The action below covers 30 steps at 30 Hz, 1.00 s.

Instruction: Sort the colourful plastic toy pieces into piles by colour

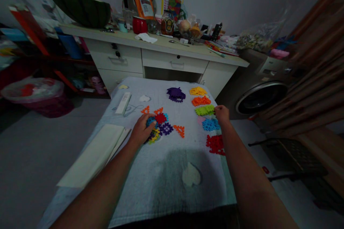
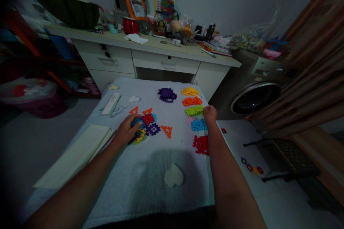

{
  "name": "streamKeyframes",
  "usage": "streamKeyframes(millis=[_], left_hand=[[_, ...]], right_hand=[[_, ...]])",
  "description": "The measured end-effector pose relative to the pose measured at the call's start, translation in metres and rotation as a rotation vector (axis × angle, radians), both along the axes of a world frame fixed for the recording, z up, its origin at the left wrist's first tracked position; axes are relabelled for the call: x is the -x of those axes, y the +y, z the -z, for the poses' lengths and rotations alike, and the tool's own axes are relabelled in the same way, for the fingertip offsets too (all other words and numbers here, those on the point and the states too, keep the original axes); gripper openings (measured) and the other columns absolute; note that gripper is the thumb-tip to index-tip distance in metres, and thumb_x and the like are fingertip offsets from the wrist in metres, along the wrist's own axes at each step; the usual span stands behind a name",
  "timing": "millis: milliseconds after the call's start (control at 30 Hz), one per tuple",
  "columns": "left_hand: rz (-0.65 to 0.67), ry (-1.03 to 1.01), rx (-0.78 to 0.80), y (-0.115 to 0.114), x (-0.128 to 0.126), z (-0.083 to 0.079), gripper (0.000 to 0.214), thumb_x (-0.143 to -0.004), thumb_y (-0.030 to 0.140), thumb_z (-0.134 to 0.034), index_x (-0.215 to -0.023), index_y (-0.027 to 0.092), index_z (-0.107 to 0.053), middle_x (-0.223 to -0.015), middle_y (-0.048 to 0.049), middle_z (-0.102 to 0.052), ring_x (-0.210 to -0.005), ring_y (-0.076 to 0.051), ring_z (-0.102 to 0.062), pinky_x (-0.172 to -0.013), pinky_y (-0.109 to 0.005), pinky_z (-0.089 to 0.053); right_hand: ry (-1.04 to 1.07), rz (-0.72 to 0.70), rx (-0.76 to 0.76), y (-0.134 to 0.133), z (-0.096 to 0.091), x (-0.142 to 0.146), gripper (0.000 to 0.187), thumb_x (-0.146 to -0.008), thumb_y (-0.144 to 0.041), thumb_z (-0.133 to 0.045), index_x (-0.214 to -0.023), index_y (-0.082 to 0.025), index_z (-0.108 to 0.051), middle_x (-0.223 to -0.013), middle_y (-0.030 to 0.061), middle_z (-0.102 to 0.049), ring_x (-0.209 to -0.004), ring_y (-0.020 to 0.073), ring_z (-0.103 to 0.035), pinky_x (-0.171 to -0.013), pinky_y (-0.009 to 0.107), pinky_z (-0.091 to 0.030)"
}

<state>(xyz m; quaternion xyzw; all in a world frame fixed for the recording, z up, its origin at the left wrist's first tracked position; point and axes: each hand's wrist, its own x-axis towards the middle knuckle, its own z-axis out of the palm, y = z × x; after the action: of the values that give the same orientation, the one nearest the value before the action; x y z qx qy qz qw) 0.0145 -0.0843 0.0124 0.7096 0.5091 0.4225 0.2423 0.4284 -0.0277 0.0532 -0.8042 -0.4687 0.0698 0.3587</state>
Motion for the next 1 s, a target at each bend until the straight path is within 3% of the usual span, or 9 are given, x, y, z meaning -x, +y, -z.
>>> streamKeyframes(millis=[167,333,433,533,600,733,900,1000], left_hand=[[-0.003,-0.004,0.011,0.000,0.000,0.000,0.033,-0.086,0.040,-0.053,-0.111,0.020,-0.061,-0.110,-0.0070,-0.062,-0.105,-0.024,-0.060,-0.096,-0.041,-0.046],[-0.007,-0.008,0.018,-0.001,-0.001,-0.003,0.032,-0.086,0.040,-0.053,-0.111,0.020,-0.061,-0.111,-0.0070,-0.062,-0.106,-0.024,-0.060,-0.097,-0.041,-0.046],[-0.010,-0.010,0.019,-0.002,-0.002,-0.005,0.032,-0.085,0.040,-0.053,-0.110,0.021,-0.061,-0.110,-0.0065,-0.063,-0.105,-0.024,-0.060,-0.097,-0.040,-0.045],[-0.016,-0.015,0.022,-0.003,-0.003,-0.007,0.031,-0.085,0.039,-0.053,-0.110,0.021,-0.061,-0.110,-0.0064,-0.063,-0.105,-0.023,-0.060,-0.097,-0.040,-0.046],[-0.020,-0.014,0.024,-0.004,-0.003,-0.007,0.032,-0.085,0.039,-0.052,-0.110,0.021,-0.062,-0.110,-0.0064,-0.063,-0.104,-0.023,-0.060,-0.097,-0.040,-0.046],[-0.014,-0.014,0.019,-0.004,-0.002,-0.007,0.031,-0.086,0.038,-0.052,-0.110,0.021,-0.062,-0.111,-0.0065,-0.063,-0.106,-0.024,-0.059,-0.097,-0.040,-0.046],[-0.010,-0.005,0.021,-0.002,-0.002,-0.004,0.031,-0.086,0.039,-0.053,-0.110,0.022,-0.061,-0.110,-0.0062,-0.062,-0.106,-0.023,-0.059,-0.097,-0.040,-0.046],[-0.007,0.002,0.019,-0.002,-0.001,-0.003,0.031,-0.086,0.038,-0.052,-0.110,0.021,-0.061,-0.111,-0.0064,-0.062,-0.106,-0.024,-0.059,-0.097,-0.040,-0.046]], right_hand=[[0.004,0.019,-0.034,-0.010,-0.004,0.004,0.017,-0.073,-0.023,-0.053,-0.078,-0.015,-0.068,-0.069,0.0061,-0.067,-0.070,0.0199,-0.063,-0.066,0.028,-0.048],[-0.127,-0.070,-0.164,-0.023,-0.014,0.030,0.020,-0.074,-0.020,-0.052,-0.086,-0.014,-0.067,-0.092,0.0115,-0.069,-0.088,0.0229,-0.061,-0.084,0.036,-0.047],[-0.107,-0.311,-0.138,-0.038,-0.017,0.068,0.019,-0.078,-0.019,-0.052,-0.091,-0.015,-0.066,-0.091,0.0085,-0.066,-0.083,0.0200,-0.059,-0.081,0.034,-0.047],[-0.096,-0.743,0.075,-0.060,-0.013,0.109,0.017,-0.080,-0.022,-0.060,-0.095,-0.017,-0.065,-0.087,0.0044,-0.063,-0.077,0.0166,-0.057,-0.075,0.030,-0.046],[-0.164,-0.902,0.152,-0.074,-0.007,0.130,0.025,-0.077,-0.027,-0.068,-0.100,-0.017,-0.064,-0.095,0.0060,-0.061,-0.084,0.0173,-0.056,-0.080,0.030,-0.045],[-0.298,-0.892,0.249,-0.090,0.001,0.149,0.038,-0.073,-0.029,-0.076,-0.106,-0.017,-0.063,-0.102,0.0076,-0.057,-0.092,0.0197,-0.054,-0.085,0.031,-0.043],[-0.339,-0.888,0.295,-0.088,-0.012,0.150,0.016,-0.081,-0.014,-0.061,-0.096,-0.017,-0.066,-0.096,0.0080,-0.063,-0.084,0.0174,-0.057,-0.076,0.026,-0.040],[-0.336,-0.852,0.324,-0.078,-0.025,0.144,0.016,-0.083,-0.011,-0.056,-0.088,-0.017,-0.069,-0.088,0.0074,-0.068,-0.078,0.0171,-0.059,-0.070,0.025,-0.039]])
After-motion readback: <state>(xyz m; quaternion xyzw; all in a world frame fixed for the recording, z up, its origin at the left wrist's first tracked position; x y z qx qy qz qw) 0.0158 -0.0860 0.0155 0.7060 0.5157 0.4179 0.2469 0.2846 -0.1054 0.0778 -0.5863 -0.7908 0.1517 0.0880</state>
